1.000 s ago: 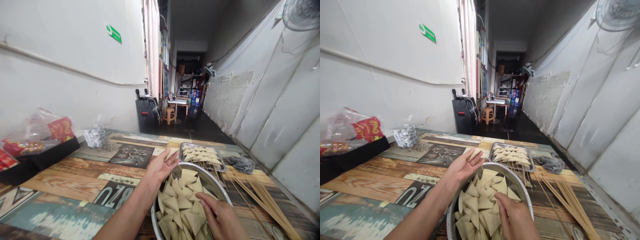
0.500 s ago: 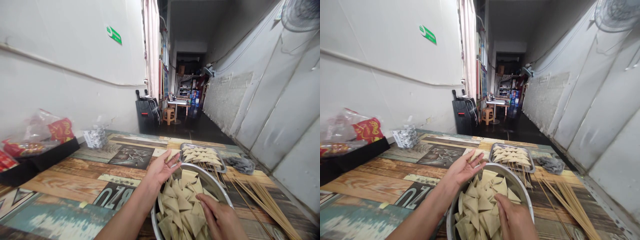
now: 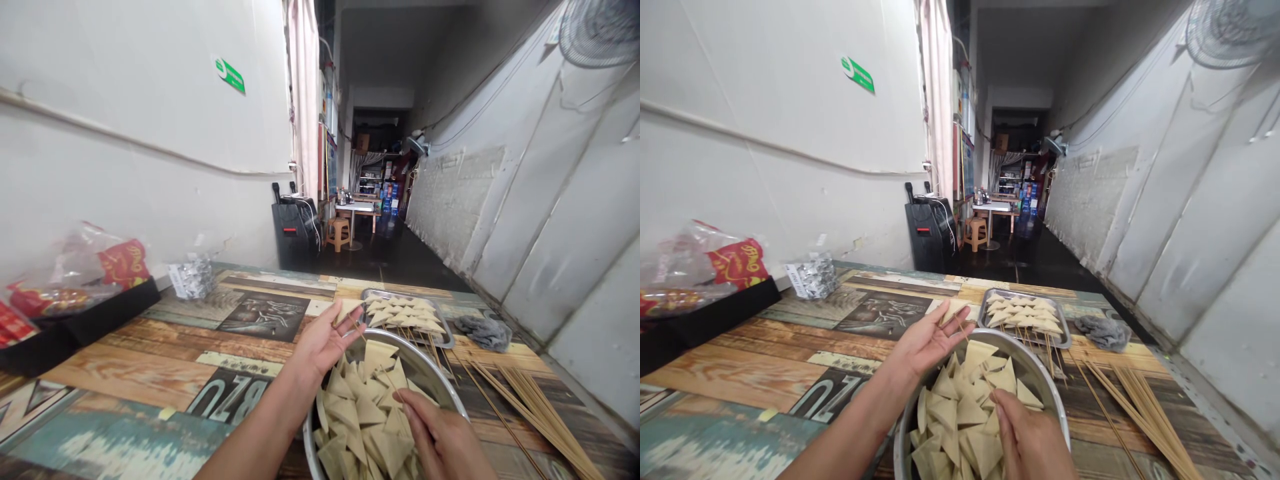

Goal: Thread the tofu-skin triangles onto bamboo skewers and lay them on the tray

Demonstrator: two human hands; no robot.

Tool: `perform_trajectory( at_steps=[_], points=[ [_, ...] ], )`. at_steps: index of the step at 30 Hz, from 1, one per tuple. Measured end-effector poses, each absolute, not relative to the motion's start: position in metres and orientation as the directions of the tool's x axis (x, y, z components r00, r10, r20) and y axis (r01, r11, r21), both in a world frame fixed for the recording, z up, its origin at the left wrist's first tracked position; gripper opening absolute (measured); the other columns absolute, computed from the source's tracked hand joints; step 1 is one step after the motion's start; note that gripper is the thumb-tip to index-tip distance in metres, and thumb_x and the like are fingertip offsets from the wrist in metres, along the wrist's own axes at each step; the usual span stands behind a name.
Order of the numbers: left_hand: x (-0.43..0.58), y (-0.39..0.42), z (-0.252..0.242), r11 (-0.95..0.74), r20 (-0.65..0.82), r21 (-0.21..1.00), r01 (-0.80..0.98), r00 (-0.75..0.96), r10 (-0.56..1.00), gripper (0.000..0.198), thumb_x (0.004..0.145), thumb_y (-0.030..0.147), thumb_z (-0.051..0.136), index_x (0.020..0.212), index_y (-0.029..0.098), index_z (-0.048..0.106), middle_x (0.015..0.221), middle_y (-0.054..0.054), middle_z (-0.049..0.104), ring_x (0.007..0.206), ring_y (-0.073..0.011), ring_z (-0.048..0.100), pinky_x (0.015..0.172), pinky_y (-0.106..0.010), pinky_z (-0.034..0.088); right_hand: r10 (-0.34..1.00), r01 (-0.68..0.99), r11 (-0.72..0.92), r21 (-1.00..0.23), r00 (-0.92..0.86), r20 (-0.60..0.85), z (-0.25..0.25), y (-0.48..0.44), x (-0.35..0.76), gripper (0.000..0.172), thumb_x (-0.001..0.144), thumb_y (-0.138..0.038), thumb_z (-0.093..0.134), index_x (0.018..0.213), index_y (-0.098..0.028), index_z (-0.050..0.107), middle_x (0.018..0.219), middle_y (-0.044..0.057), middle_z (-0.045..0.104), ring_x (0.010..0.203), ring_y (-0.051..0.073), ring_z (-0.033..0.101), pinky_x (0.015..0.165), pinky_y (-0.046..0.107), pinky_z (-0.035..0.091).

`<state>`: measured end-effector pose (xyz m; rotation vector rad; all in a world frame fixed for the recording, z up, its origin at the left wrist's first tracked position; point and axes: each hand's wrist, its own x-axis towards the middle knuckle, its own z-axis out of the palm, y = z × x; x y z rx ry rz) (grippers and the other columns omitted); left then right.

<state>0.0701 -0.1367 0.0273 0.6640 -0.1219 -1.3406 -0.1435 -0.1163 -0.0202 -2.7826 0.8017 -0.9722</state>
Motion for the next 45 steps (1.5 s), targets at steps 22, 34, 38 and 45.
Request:
perform_trajectory(
  at_steps=[22, 34, 38, 45],
  points=[
    [0.069, -0.139, 0.028, 0.178, -0.225, 0.477, 0.861, 0.315, -0.922, 0.014, 0.075, 0.001, 0.053, 0.087, 0.008, 0.053, 0.089, -0.017, 0.065, 0.089, -0.0243, 0.063, 0.075, -0.033, 0.054, -0.447, -0.439, -0.882, -0.17, 0.669, 0.593, -0.02, -0.121, -0.147, 0.032, 0.086, -0.013, 0.031, 0.103, -0.009, 0.058, 0.077, 0.01, 0.072, 0.065, 0.017, 0.069, 0.067, 0.024, 0.055],
    [0.062, -0.134, 0.028, 0.212, -0.169, 0.456, 0.864, 0.318, -0.933, 0.011, 0.075, 0.004, 0.056, 0.082, 0.011, 0.052, 0.092, -0.011, 0.064, 0.092, -0.0234, 0.062, 0.082, -0.04, 0.051, -0.464, -0.451, -0.874, -0.179, 0.667, 0.584, -0.029, -0.121, -0.149, 0.028, 0.088, -0.015, 0.03, 0.103, -0.012, 0.053, 0.083, 0.011, 0.072, 0.066, 0.018, 0.069, 0.061, 0.023, 0.056],
    [0.06, -0.131, 0.032, 0.215, -0.147, 0.465, 0.859, 0.315, -0.938, 0.01, 0.074, 0.005, 0.057, 0.081, 0.012, 0.052, 0.09, -0.011, 0.064, 0.091, -0.0233, 0.062, 0.082, -0.041, 0.051, -0.498, -0.462, -0.861, -0.215, 0.675, 0.544, -0.029, -0.121, -0.148, 0.027, 0.09, -0.017, 0.026, 0.1, -0.016, 0.051, 0.076, 0.008, 0.072, 0.059, 0.016, 0.069, 0.053, 0.02, 0.054],
    [0.053, -0.126, 0.037, 0.22, -0.147, 0.473, 0.853, 0.323, -0.935, 0.009, 0.074, 0.006, 0.058, 0.079, 0.011, 0.052, 0.083, -0.008, 0.064, 0.091, -0.0228, 0.062, 0.085, -0.042, 0.05, -0.566, -0.484, -0.824, -0.294, 0.71, 0.418, -0.033, -0.122, -0.147, 0.03, 0.093, -0.022, 0.019, 0.099, -0.018, 0.048, 0.057, 0.002, 0.065, 0.05, 0.015, 0.065, 0.051, 0.019, 0.051]
  ],
)
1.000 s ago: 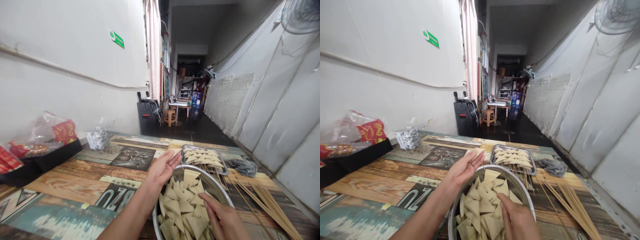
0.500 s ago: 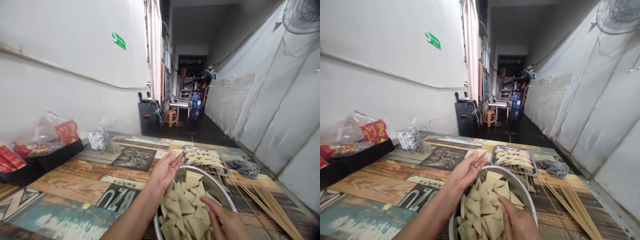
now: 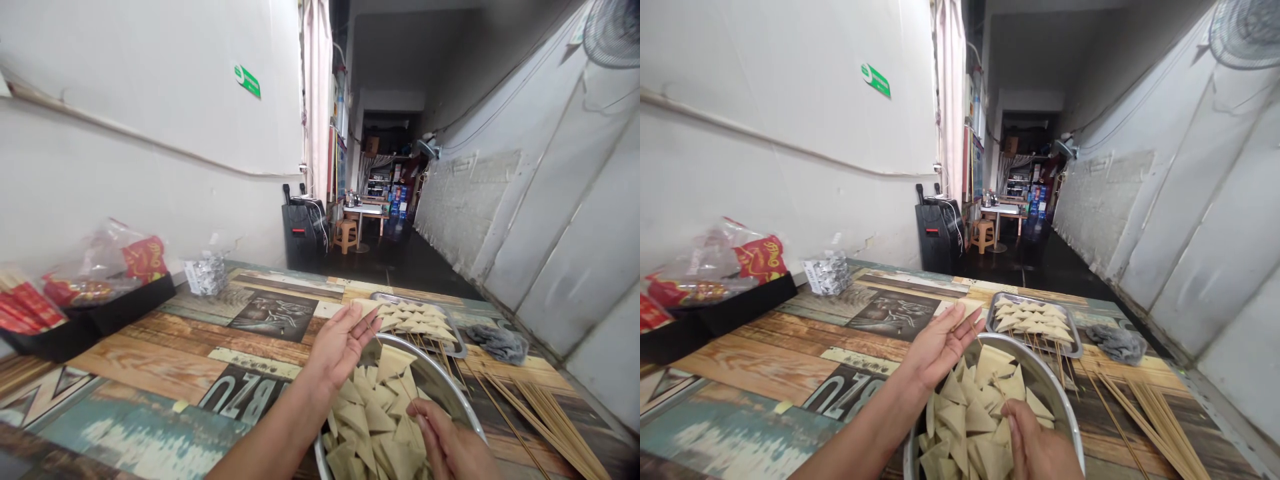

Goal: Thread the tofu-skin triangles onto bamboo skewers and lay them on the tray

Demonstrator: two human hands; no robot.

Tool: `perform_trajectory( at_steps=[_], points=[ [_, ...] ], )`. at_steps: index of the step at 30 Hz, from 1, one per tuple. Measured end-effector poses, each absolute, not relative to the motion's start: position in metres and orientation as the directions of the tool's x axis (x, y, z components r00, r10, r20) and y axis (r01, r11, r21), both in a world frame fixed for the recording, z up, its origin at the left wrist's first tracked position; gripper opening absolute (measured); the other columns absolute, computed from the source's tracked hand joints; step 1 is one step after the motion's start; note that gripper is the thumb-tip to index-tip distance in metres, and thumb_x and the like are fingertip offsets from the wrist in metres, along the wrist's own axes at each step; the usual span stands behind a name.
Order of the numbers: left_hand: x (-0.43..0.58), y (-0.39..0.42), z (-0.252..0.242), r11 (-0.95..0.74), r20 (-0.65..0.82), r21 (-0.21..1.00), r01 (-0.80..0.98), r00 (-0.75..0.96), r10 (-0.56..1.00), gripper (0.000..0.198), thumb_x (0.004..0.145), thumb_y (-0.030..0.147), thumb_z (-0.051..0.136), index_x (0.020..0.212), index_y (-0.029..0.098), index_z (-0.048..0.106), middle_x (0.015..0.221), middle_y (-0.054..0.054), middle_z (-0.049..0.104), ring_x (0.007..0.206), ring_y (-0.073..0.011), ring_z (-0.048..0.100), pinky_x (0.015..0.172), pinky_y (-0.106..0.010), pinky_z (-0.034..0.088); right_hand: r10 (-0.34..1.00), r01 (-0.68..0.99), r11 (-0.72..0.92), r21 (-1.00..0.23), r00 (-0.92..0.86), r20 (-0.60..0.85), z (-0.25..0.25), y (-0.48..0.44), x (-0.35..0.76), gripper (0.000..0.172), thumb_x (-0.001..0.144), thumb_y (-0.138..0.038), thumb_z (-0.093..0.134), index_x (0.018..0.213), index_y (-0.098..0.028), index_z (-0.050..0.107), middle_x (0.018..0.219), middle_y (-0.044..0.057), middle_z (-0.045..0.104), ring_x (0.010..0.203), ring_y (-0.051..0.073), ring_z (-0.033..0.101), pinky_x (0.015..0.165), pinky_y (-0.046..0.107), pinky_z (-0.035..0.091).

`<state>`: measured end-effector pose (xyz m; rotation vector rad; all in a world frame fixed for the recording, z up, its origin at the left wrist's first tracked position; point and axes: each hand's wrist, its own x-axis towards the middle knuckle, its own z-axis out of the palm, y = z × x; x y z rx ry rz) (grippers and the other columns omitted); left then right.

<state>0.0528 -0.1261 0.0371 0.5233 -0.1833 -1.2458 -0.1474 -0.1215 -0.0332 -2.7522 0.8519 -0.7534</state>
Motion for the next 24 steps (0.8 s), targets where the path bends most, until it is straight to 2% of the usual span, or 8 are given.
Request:
perform_trajectory(
  at_steps=[13, 20, 24],
  points=[
    [0.05, -0.122, 0.038, 0.214, -0.097, 0.497, 0.841, 0.299, -0.949, 0.01, 0.073, 0.008, 0.06, 0.08, 0.011, 0.054, 0.085, -0.008, 0.064, 0.091, -0.023, 0.062, 0.087, -0.042, 0.048, -0.643, -0.551, -0.763, -0.339, 0.705, 0.3, -0.034, -0.122, -0.144, 0.028, 0.093, -0.025, 0.017, 0.094, -0.02, 0.045, 0.059, 0.003, 0.066, 0.052, 0.015, 0.065, 0.048, 0.02, 0.047],
    [0.045, -0.12, 0.036, 0.198, -0.127, 0.498, 0.844, 0.297, -0.946, 0.008, 0.074, 0.006, 0.058, 0.077, 0.012, 0.053, 0.078, -0.005, 0.064, 0.088, -0.022, 0.063, 0.084, -0.041, 0.05, -0.643, -0.547, -0.763, -0.346, 0.699, 0.314, -0.031, -0.121, -0.142, 0.029, 0.093, -0.026, 0.016, 0.093, -0.02, 0.044, 0.059, 0.002, 0.063, 0.052, 0.014, 0.064, 0.048, 0.019, 0.045],
    [0.038, -0.118, 0.037, 0.098, -0.173, 0.544, 0.834, 0.226, -0.959, 0.011, 0.073, 0.009, 0.06, 0.079, 0.013, 0.051, 0.083, -0.01, 0.066, 0.084, -0.0216, 0.064, 0.076, -0.035, 0.053, -0.657, -0.553, -0.752, -0.359, 0.673, 0.339, -0.023, -0.116, -0.138, 0.028, 0.093, -0.023, 0.016, 0.093, -0.019, 0.044, 0.059, 0.002, 0.062, 0.053, 0.015, 0.063, 0.049, 0.021, 0.043]
  ],
)
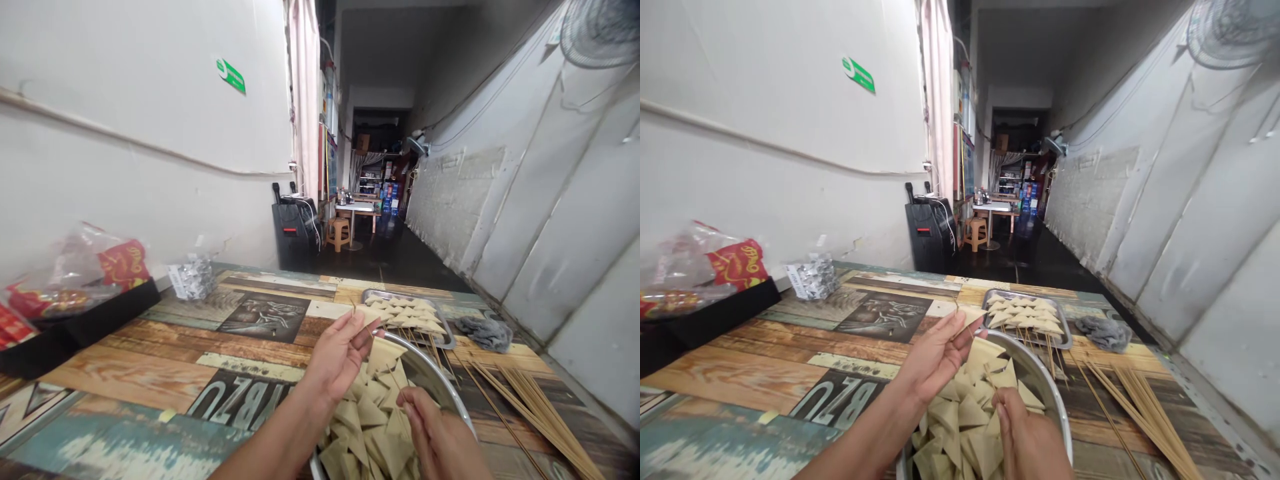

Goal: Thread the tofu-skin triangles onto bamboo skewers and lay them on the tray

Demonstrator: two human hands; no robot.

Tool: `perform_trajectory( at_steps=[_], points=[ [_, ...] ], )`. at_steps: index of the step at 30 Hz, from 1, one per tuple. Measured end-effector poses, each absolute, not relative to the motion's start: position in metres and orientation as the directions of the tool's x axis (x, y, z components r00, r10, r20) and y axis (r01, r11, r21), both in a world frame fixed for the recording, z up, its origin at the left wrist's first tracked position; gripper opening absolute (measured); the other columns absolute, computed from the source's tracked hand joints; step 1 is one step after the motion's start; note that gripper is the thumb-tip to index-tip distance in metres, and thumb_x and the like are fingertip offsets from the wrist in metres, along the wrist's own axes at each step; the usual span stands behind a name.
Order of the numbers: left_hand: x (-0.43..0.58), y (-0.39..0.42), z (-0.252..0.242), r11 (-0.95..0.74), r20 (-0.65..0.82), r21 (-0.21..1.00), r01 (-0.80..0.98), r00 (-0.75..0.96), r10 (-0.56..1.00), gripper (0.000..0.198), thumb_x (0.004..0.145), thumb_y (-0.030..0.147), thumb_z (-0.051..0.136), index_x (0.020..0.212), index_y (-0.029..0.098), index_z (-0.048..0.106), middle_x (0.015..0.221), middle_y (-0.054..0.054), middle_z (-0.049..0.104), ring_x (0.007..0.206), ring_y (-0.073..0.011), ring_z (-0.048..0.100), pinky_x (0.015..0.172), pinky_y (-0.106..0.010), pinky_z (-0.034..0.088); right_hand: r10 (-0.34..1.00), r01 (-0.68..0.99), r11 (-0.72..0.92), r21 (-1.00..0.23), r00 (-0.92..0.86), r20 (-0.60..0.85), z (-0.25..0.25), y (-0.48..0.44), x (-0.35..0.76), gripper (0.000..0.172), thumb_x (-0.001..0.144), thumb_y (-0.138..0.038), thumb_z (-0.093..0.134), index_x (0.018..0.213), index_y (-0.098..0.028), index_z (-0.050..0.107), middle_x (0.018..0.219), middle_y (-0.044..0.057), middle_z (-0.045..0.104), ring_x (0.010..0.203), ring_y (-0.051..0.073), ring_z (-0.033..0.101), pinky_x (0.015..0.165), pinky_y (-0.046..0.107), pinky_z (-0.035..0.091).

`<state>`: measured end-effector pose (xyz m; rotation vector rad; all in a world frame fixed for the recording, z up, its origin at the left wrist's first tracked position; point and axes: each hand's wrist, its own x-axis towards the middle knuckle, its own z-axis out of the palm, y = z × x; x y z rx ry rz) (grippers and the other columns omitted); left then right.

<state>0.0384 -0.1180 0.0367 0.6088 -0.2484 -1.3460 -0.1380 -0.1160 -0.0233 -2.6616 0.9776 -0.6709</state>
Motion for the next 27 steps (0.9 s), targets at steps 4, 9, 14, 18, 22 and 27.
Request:
perform_trajectory(
  at_steps=[4, 9, 14, 18, 22, 27],
  points=[
    [0.033, -0.116, 0.038, 0.062, -0.19, 0.59, 0.805, 0.213, -0.959, 0.015, 0.073, 0.01, 0.06, 0.086, 0.013, 0.054, 0.086, -0.011, 0.067, 0.081, -0.0192, 0.065, 0.071, -0.031, 0.053, -0.663, -0.567, -0.749, -0.344, 0.65, 0.371, -0.016, -0.113, -0.134, 0.026, 0.092, -0.021, 0.018, 0.092, -0.018, 0.044, 0.059, 0.001, 0.061, 0.049, 0.015, 0.061, 0.047, 0.021, 0.039],
    [0.032, -0.114, 0.035, 0.008, -0.149, 0.666, 0.746, 0.144, -0.978, 0.019, 0.074, 0.016, 0.06, 0.092, 0.011, 0.058, 0.084, -0.011, 0.068, 0.077, -0.0194, 0.065, 0.071, -0.031, 0.053, -0.681, -0.59, -0.732, -0.341, 0.611, 0.403, -0.013, -0.114, -0.13, 0.026, 0.092, -0.022, 0.021, 0.09, -0.018, 0.046, 0.057, 0.001, 0.06, 0.05, 0.015, 0.06, 0.046, 0.021, 0.037],
    [0.033, -0.118, 0.033, 0.022, -0.119, 0.718, 0.696, 0.154, -0.981, 0.019, 0.076, 0.017, 0.058, 0.094, 0.011, 0.059, 0.09, -0.012, 0.067, 0.081, -0.0203, 0.064, 0.075, -0.034, 0.052, -0.71, -0.593, -0.704, -0.391, 0.57, 0.414, -0.009, -0.116, -0.132, 0.028, 0.091, -0.022, 0.023, 0.09, -0.017, 0.051, 0.061, 0.003, 0.063, 0.054, 0.015, 0.061, 0.051, 0.022, 0.04],
    [0.039, -0.113, 0.038, 0.029, -0.105, 0.805, 0.593, 0.191, -0.976, 0.023, 0.076, 0.019, 0.058, 0.098, 0.015, 0.059, 0.105, -0.012, 0.063, 0.093, -0.0217, 0.06, 0.08, -0.039, 0.049, -0.761, -0.633, -0.644, -0.429, 0.477, 0.439, 0.002, -0.121, -0.138, 0.025, 0.089, -0.021, 0.03, 0.092, -0.016, 0.054, 0.069, 0.004, 0.065, 0.059, 0.016, 0.061, 0.054, 0.022, 0.041],
    [0.042, -0.104, 0.046, 0.035, 0.011, 0.987, 0.156, 0.153, -0.988, 0.031, 0.065, 0.017, 0.067, 0.096, 0.015, 0.064, 0.105, -0.011, 0.063, 0.096, -0.0209, 0.058, 0.085, -0.032, 0.044, -0.781, -0.68, -0.596, -0.427, 0.369, 0.503, 0.005, -0.139, -0.143, 0.023, 0.089, -0.02, 0.033, 0.092, -0.015, 0.055, 0.074, 0.004, 0.066, 0.062, 0.017, 0.061, 0.057, 0.023, 0.04],
    [0.031, -0.098, 0.041, 0.019, -0.054, 0.869, -0.494, -0.133, -0.99, 0.027, 0.057, 0.021, 0.071, 0.085, 0.018, 0.07, 0.09, -0.008, 0.068, 0.083, -0.0216, 0.059, 0.081, -0.027, 0.041, -0.807, -0.662, -0.575, -0.482, 0.359, 0.47, -0.003, -0.153, -0.144, 0.024, 0.09, -0.02, 0.032, 0.09, -0.015, 0.056, 0.08, 0.004, 0.066, 0.073, 0.016, 0.061, 0.065, 0.022, 0.039]
  ],
)
